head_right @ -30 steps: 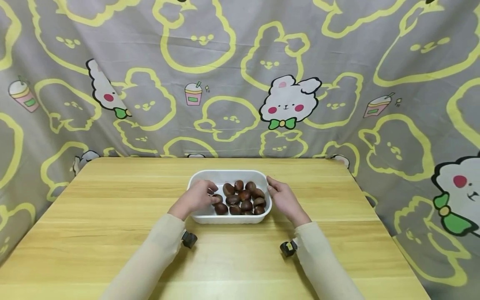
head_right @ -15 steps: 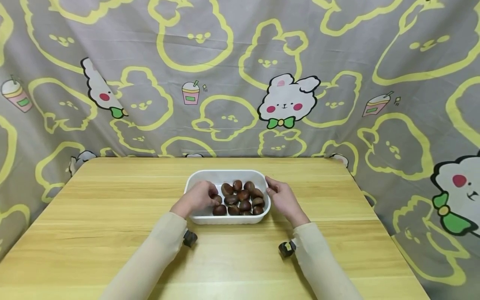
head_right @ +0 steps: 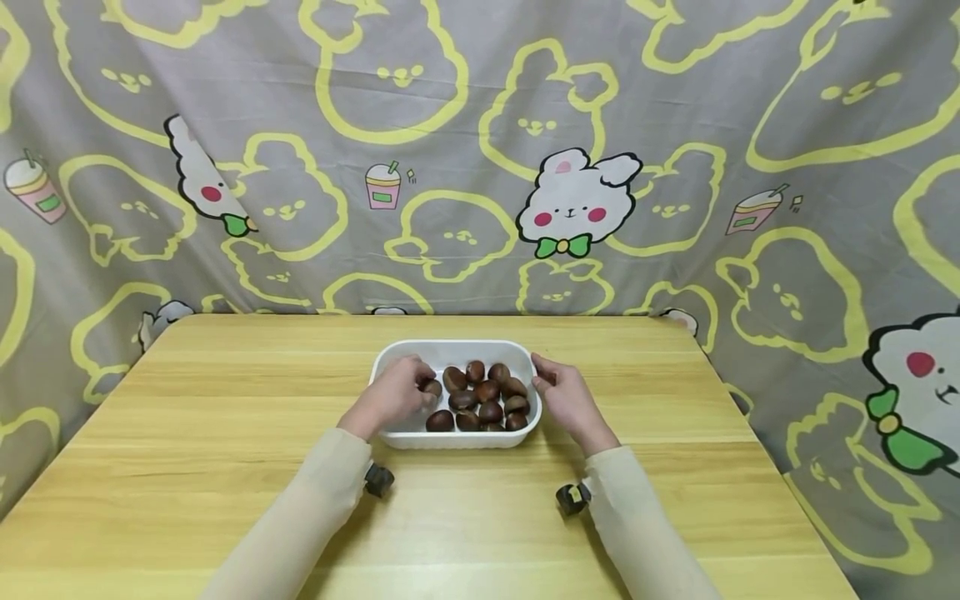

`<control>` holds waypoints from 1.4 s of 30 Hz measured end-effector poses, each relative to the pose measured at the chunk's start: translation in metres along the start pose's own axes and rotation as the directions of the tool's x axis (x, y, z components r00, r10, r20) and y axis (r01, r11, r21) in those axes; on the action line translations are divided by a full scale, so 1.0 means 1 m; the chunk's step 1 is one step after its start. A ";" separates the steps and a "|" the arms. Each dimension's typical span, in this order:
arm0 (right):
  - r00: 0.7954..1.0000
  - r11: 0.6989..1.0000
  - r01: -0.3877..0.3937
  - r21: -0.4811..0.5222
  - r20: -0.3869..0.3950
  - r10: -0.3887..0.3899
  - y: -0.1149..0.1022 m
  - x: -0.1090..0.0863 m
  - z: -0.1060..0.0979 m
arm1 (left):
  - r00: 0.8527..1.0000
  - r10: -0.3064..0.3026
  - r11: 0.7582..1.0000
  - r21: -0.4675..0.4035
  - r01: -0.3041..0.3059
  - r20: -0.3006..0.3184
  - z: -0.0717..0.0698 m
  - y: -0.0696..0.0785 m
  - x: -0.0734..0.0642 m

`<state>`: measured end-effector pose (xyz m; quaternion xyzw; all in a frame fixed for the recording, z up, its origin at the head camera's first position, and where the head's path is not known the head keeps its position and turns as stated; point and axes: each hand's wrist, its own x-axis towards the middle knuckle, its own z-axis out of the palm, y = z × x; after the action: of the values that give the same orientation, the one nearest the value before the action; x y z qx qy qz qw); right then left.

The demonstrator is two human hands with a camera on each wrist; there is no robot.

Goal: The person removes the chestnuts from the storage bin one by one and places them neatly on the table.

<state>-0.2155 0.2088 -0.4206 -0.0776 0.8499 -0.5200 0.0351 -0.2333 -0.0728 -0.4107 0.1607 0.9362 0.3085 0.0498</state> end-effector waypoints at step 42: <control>1.000 1.000 -0.010 0.022 0.010 0.010 -0.001 -0.002 -0.003 | 0.985 -0.048 0.996 -0.088 0.034 -0.163 -0.085 -0.093 -0.043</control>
<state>-0.2138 0.2117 -0.4185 -0.0754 0.8444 -0.5287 0.0429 -0.2339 -0.2054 -0.3976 0.1131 0.9262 0.3593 -0.0148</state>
